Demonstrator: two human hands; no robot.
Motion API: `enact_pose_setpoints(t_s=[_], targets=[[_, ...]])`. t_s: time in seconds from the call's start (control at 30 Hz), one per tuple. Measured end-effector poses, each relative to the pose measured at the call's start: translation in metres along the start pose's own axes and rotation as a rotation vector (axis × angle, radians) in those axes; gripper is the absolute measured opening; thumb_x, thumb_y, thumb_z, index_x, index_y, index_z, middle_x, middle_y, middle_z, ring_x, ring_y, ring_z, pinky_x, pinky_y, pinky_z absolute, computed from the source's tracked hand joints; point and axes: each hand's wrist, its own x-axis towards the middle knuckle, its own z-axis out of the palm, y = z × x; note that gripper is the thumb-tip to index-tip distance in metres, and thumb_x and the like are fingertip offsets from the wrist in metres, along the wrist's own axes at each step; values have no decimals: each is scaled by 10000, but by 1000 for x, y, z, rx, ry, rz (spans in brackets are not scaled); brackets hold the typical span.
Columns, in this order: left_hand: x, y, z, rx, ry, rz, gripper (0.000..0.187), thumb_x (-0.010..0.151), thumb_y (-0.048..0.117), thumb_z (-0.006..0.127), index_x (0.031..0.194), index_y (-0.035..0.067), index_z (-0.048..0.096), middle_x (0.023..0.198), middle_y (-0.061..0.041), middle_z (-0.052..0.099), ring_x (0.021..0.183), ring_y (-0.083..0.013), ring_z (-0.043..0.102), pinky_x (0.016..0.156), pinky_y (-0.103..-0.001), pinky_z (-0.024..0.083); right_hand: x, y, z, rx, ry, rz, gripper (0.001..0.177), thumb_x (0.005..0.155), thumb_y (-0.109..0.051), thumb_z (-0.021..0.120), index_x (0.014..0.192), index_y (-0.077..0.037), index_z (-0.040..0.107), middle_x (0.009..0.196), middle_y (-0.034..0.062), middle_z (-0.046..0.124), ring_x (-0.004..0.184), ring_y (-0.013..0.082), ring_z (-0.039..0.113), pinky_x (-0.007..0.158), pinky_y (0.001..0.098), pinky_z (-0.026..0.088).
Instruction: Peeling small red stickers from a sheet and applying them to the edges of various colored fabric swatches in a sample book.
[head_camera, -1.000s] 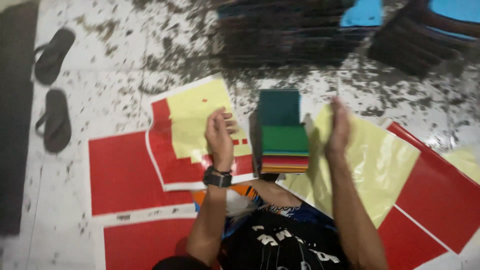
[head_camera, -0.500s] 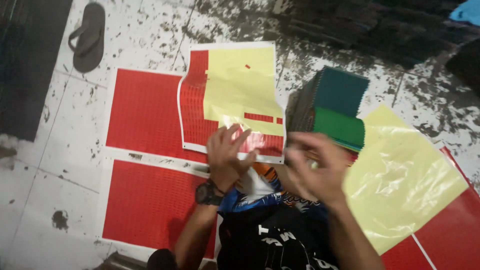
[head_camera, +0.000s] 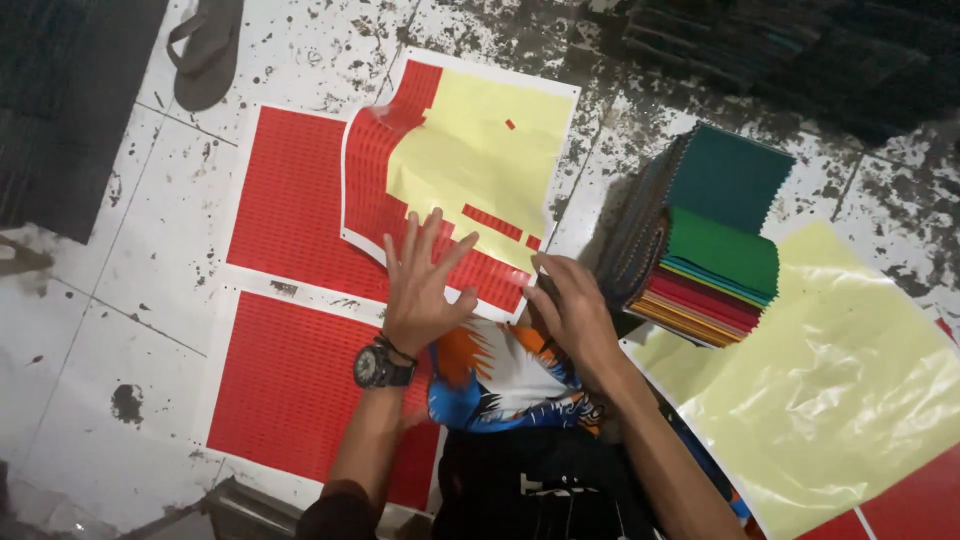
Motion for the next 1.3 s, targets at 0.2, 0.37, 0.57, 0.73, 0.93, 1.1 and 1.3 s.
enact_pose_setpoints(t_s=[0.2,0.37,0.57,0.73,0.93,1.1,1.3], targets=[[-13,8,33,177,216,180,445,835,298,596,1264,285,715,1434,-84,583,1430,-385,431,1177,-645,210,-4,40,33,14,-58,41,359,941,-280,746,1212,-46,728,1070,130,710,984,355,713,878,469,577],[-15,15,44,161,136,176,399,814,326,772,1208,286,726,1366,-45,631,1368,-364,501,1153,-640,273,-5,45,37,41,-60,112,344,922,-237,746,1219,-66,728,1077,123,688,1007,366,699,899,474,570],[-14,19,47,131,131,163,424,814,296,809,1228,280,723,1362,-65,630,1368,-393,497,1136,-670,285,-5,47,41,42,-29,91,262,935,-238,744,1140,-77,765,1006,114,716,948,345,723,846,443,583],[-13,18,49,145,144,184,404,803,295,807,1200,276,733,1352,-63,639,1363,-386,508,1128,-659,302,-14,55,58,-126,59,-48,215,959,-233,725,1108,-90,785,972,102,746,923,287,737,822,355,597],[-11,23,49,166,165,193,386,805,281,798,1186,277,734,1334,-67,644,1357,-386,514,1134,-652,300,-5,52,45,1,21,53,287,910,-246,757,1134,-67,748,995,145,727,941,373,712,828,460,580],[-9,23,51,170,165,191,373,806,298,791,1175,286,736,1325,-62,643,1363,-383,506,1128,-656,305,-7,53,50,-8,-10,69,236,911,-230,751,1108,-102,776,966,113,736,909,352,719,818,443,579],[-9,25,49,147,144,174,388,784,263,786,1168,278,736,1318,-69,646,1366,-394,501,1119,-677,309,-15,50,60,-115,181,-34,109,877,-168,787,983,-154,810,861,37,762,781,235,734,674,305,596]])
